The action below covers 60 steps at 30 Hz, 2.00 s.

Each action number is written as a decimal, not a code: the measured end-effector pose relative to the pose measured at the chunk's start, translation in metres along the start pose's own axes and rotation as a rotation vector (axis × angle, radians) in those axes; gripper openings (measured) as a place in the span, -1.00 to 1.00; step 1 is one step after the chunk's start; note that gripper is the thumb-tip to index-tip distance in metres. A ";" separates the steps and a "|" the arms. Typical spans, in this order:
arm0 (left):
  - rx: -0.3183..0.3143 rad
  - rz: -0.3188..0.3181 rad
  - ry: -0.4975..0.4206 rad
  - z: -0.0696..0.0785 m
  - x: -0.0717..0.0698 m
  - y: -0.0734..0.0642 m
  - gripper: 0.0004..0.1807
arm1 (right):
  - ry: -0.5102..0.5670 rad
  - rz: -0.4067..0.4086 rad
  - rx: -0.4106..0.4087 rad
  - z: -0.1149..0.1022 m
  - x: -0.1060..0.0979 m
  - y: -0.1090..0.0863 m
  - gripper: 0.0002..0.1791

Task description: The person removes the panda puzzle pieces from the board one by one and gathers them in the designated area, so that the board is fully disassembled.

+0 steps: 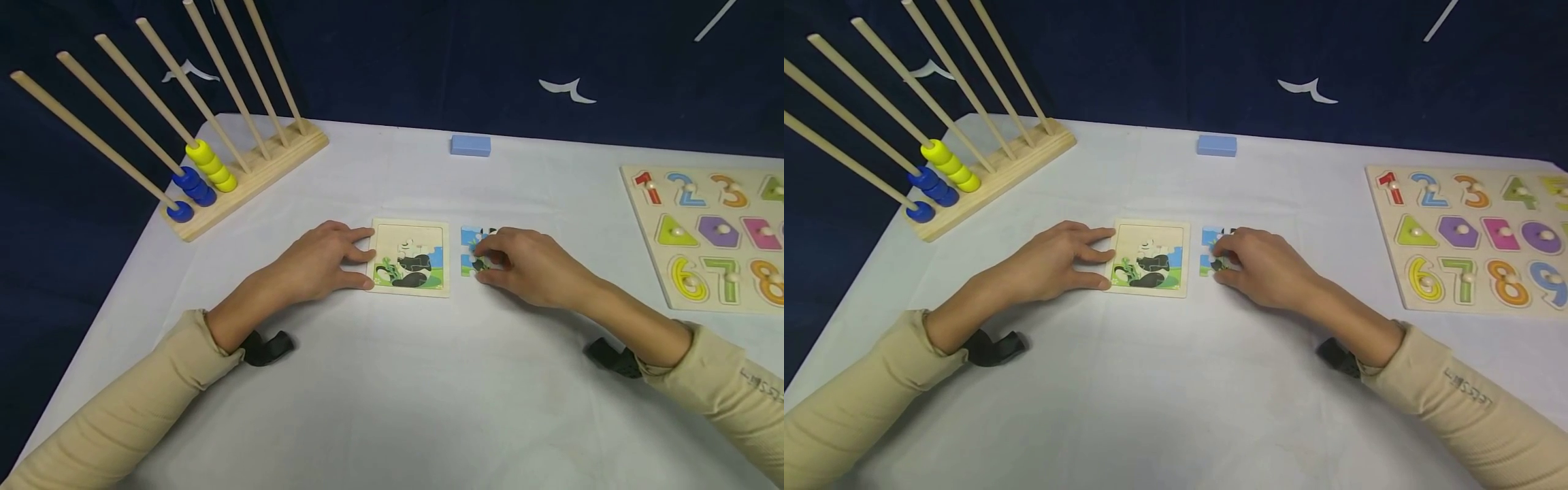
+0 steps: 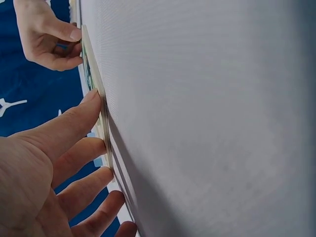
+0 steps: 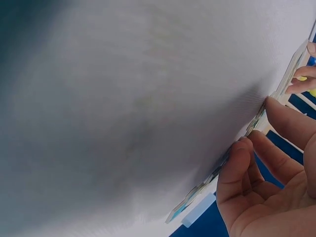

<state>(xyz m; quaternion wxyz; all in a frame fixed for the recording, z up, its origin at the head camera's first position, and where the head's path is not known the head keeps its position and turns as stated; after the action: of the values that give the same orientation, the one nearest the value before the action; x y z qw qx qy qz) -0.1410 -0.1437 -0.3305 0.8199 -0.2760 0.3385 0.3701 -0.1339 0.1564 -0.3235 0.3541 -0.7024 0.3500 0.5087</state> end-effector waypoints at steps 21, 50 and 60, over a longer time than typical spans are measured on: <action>0.011 0.013 0.002 0.001 0.002 0.000 -0.42 | 0.007 0.002 0.027 0.001 0.000 -0.002 -0.66; -0.034 -0.034 0.008 0.006 -0.003 0.000 -0.41 | 0.156 0.023 -0.122 -0.038 -0.001 0.027 -0.57; -0.029 -0.033 0.013 0.007 -0.004 0.000 -0.41 | 0.069 -0.077 -0.190 -0.056 0.004 0.053 -0.79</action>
<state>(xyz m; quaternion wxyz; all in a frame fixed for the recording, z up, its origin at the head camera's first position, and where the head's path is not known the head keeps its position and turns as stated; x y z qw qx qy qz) -0.1403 -0.1404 -0.3235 0.8198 -0.2957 0.3336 0.3595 -0.1523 0.0817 -0.3216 0.2929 -0.7629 0.2846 0.5012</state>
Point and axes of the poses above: each hand's wrist, its own y-axis towards the middle knuckle, its own x-axis out of the palm, z = x × y, the point moved 1 cm from there along y, towards the middle knuckle, and after that the axes turned 12 degrees about -y, right-handed, at the moved point
